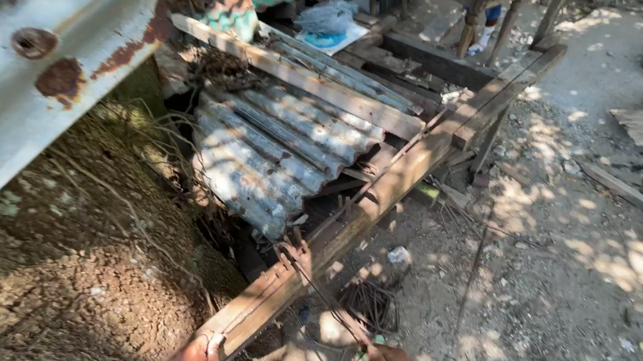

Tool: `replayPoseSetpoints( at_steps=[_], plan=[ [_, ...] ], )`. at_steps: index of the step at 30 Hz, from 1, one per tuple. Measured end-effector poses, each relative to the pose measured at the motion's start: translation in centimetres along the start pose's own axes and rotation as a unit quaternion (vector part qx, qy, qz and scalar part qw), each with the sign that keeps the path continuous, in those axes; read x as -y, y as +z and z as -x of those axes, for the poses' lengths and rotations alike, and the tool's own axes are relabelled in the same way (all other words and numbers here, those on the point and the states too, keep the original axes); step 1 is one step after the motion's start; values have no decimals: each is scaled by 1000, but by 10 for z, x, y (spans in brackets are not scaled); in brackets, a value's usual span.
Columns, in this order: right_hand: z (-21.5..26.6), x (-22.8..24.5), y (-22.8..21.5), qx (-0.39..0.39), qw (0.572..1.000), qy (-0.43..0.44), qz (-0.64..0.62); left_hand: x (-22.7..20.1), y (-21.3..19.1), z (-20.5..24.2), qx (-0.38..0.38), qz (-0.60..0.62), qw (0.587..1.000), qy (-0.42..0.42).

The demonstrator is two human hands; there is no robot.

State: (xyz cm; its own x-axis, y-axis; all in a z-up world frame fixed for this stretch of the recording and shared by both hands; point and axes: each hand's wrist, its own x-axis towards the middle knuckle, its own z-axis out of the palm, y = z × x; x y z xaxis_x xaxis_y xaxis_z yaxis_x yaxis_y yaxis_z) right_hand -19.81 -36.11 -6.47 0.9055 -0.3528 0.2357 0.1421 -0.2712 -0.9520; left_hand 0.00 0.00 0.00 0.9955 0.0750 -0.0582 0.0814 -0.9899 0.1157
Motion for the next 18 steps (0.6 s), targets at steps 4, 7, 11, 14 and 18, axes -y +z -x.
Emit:
replayPoseSetpoints(
  at_steps=[4, 7, 11, 14, 18],
  plan=[
    [-82, 32, 51, 67, 960, -224, 153, 9, 15, -12, 21, -45, 999, 18],
    [-123, 65, 80, 62, 991, 119, -3, 15, 18, -12, 34, -33, 999, 25],
    [-125, 72, 70, 75, 995, 56, -28, -2, -7, -3, 67, -33, 997, 15],
    [-71, 37, 39, 61, 996, 43, 52, -5, -9, -3, 111, -28, 993, 22],
    [23, 18, -17, 31, 976, 162, 144, 7, 15, -1, -46, 44, 997, 44]
  ],
)
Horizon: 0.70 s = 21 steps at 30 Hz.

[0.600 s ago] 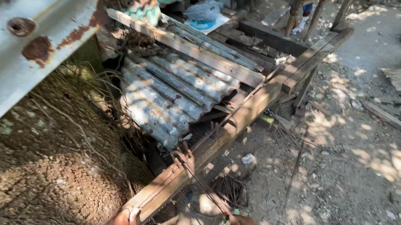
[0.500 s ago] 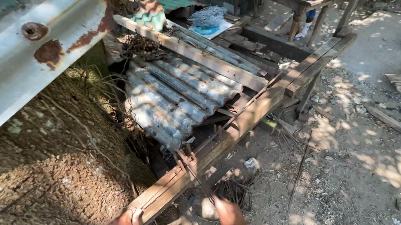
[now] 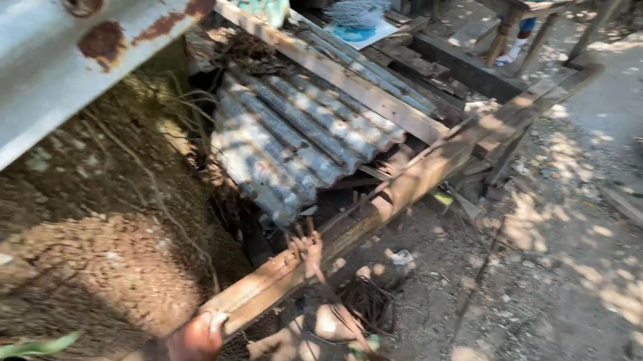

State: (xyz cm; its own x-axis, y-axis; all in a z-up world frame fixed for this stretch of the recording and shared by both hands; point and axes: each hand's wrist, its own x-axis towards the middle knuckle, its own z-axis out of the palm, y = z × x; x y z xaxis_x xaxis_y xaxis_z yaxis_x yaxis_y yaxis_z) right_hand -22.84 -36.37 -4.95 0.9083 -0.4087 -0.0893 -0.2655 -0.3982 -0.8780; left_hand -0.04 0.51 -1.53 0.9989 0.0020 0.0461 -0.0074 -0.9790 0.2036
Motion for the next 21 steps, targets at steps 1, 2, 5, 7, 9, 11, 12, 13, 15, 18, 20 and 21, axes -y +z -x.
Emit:
replayPoseSetpoints(
  at_steps=[1, 2, 5, 7, 9, 11, 12, 13, 15, 18, 20, 21],
  plan=[
    [-3, 3, 1, 6, 1000, -5, -4, 2, 4, -5, -5, -4, 1000, -7],
    [-7, 6, 3, 2, 997, -8, -76, 5, 8, -9, 21, -42, 999, -4],
    [-35, 39, 15, 53, 982, -46, -178, 13, 15, -12, 38, -60, 997, 16],
    [-76, 67, 36, 108, 969, -82, -206, 18, 22, -13, 29, -40, 998, 35],
    [-126, 88, 67, 9, 983, -35, -177, 25, 36, -14, -49, 68, 995, 54],
    [-137, 114, 64, 26, 985, -44, -163, 18, 28, -10, -31, 80, 996, 25],
    [-143, 127, 64, 42, 986, -56, -153, 16, 23, -9, -16, 91, 996, -2],
    [-141, 113, 64, 42, 986, -54, -152, 16, 21, -8, -14, 91, 996, -2],
    [-139, 87, 66, 16, 977, -197, -76, 15, 17, -11, 58, 19, 998, -18],
    [-68, 23, 36, 81, 969, -105, -207, 9, 11, -8, 75, -24, 996, -28],
    [-17, 51, 2, 51, 983, -44, -174, 21, 27, -12, -5, 12, 999, 48],
    [9, 64, -17, 21, 990, 19, -136, 26, 35, -10, -84, 49, 988, 122]
  ],
)
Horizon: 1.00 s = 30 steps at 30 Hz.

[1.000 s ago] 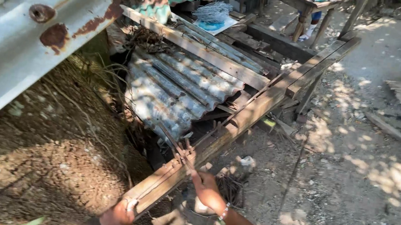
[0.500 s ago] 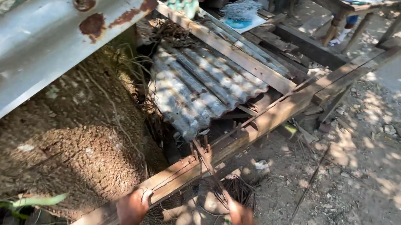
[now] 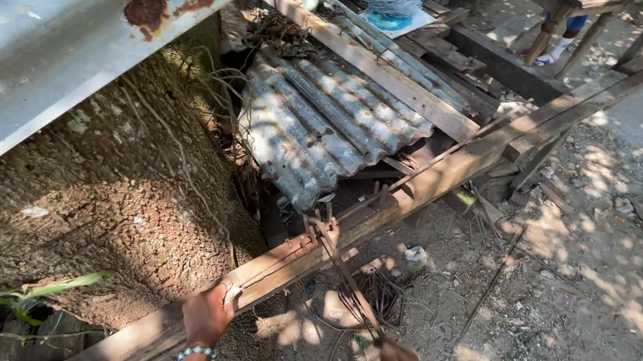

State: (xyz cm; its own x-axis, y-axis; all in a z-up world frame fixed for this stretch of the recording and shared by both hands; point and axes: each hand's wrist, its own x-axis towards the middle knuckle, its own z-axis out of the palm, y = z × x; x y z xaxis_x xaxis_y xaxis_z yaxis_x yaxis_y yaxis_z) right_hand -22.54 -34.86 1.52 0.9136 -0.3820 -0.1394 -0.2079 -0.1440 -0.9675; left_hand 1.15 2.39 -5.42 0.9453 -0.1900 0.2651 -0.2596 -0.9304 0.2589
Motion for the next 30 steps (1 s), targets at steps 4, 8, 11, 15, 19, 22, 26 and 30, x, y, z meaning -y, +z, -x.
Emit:
replayPoseSetpoints(
  at_steps=[4, 8, 11, 15, 19, 22, 26, 30],
  plan=[
    [-17, -21, 14, -23, 997, -74, 18, -6, -5, -6, 34, -19, 998, -48],
    [-99, -18, 59, 4, 996, -81, 21, -9, -5, -3, 60, -21, 994, -85],
    [-129, 14, 74, 11, 994, -109, -6, 0, 5, 5, 0, -55, 998, -10],
    [-127, 19, 66, 34, 994, -84, -53, -10, -7, -6, 106, -3, 987, -122],
    [-50, -29, 17, 55, 998, -2, -6, -6, 2, -6, 45, 8, 996, -73],
    [-13, -49, -9, 22, 983, -180, 20, -3, 2, -5, 70, -24, 992, -101],
    [-65, -46, 25, 34, 998, -50, -14, -6, -2, -5, 56, 38, 990, -122],
    [-170, 1, 87, 14, 995, -21, 97, 3, 8, -3, 24, -93, 995, -26]
  ],
)
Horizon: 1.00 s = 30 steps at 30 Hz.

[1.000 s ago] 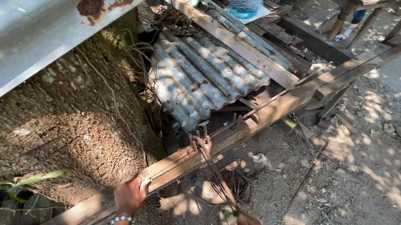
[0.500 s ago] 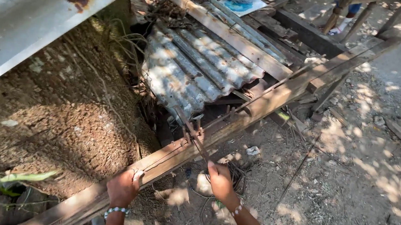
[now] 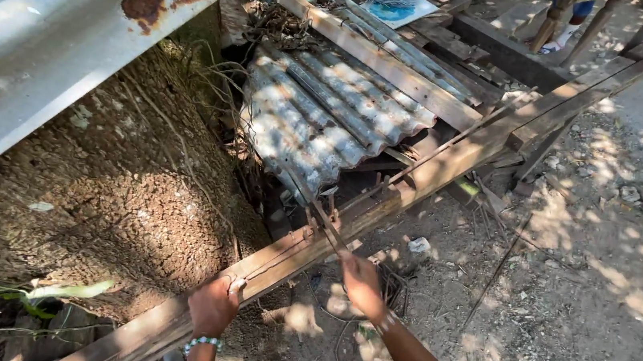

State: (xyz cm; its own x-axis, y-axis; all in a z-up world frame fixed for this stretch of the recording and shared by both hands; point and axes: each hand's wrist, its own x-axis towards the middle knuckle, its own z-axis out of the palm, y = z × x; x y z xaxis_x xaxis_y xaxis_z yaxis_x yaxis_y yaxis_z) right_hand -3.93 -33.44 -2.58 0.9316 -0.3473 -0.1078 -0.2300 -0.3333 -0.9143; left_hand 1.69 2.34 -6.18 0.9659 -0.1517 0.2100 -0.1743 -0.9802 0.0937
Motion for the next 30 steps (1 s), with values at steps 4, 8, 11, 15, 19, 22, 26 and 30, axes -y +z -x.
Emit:
replayPoseSetpoints(
  at_steps=[4, 8, 11, 15, 19, 22, 26, 30],
  plan=[
    [11, 49, -12, 26, 965, -228, -124, -4, -8, -1, 59, 101, 991, -72],
    [48, -30, -23, -23, 952, -289, 94, -9, -15, 3, 73, 129, 985, -91],
    [120, -45, -59, -36, 945, -316, 76, -11, -21, 4, 42, 140, 986, -79],
    [163, -52, -80, -12, 992, -65, -105, -8, -17, 1, 39, 147, 986, -75],
    [72, -6, -41, 26, 997, 22, -66, -2, -8, 2, -75, 45, 994, 72],
    [0, 15, -8, -15, 973, -207, -102, -8, -18, -1, 35, 125, 991, -40],
    [12, 43, -20, 58, 987, -114, -96, -8, -19, -1, 76, 77, 991, -83],
    [76, -2, -43, 52, 995, -29, -75, -6, -16, 1, 103, 55, 988, -104]
  ],
)
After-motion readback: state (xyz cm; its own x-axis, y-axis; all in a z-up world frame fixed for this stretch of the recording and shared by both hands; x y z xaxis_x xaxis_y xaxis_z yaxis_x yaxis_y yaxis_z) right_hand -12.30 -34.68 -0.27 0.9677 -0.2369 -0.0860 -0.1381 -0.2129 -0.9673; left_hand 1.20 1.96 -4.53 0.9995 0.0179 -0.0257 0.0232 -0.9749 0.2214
